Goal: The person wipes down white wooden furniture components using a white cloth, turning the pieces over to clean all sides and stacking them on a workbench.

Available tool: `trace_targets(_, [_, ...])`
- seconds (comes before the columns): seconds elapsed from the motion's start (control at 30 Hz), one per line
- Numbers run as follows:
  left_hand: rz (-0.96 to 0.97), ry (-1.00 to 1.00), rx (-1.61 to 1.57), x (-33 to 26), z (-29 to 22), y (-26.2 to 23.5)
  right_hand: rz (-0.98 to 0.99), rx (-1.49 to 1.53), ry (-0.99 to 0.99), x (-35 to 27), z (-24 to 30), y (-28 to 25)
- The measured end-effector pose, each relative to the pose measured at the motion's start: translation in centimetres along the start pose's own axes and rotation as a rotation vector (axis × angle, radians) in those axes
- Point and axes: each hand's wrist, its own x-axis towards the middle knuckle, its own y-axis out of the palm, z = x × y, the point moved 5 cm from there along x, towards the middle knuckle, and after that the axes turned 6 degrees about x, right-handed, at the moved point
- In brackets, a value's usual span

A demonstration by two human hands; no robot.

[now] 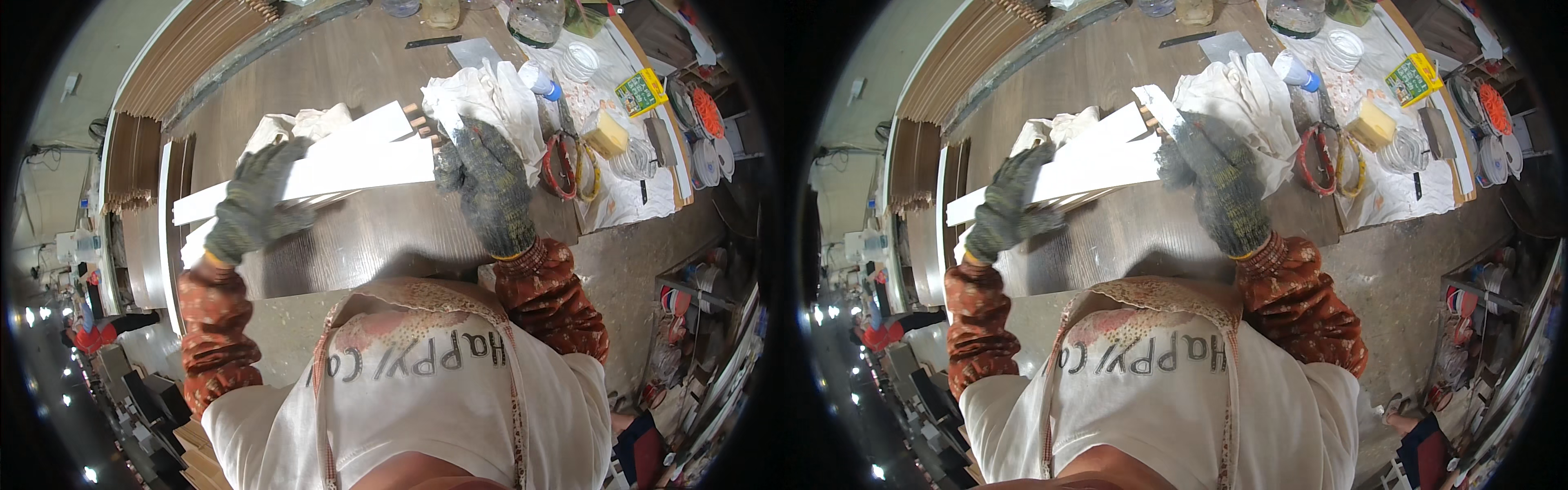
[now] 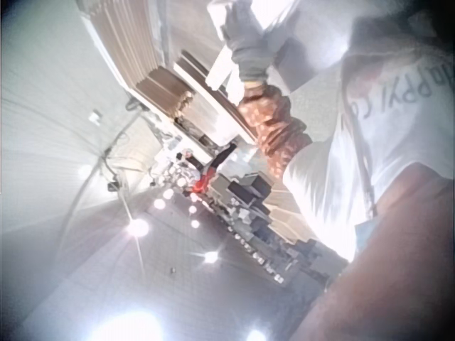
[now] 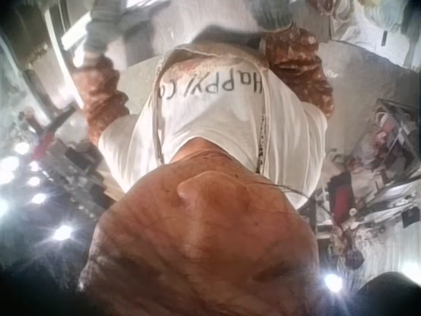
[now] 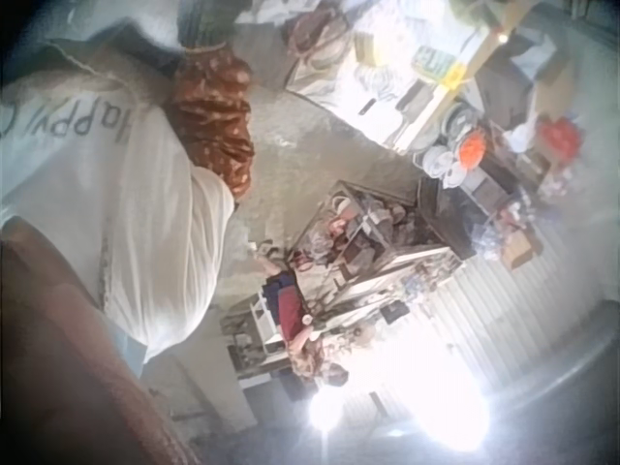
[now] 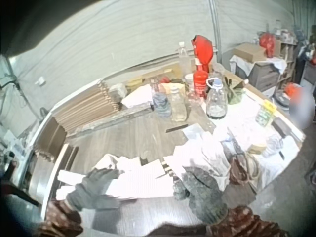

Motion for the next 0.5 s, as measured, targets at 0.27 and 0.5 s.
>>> trace_targets(0.27, [-0.139, -0.079, 0.158, 1.0, -1.2, 2.7, 0.143, -0.475, -0.198, -0.1, 2.8, -3.2])
trace_targets(0.5, [-0.207, -0.040, 0.129, 1.3, -1.6, 2.3, 0.271, -0.306, 0.363, 2.9, 0.9, -3.7])
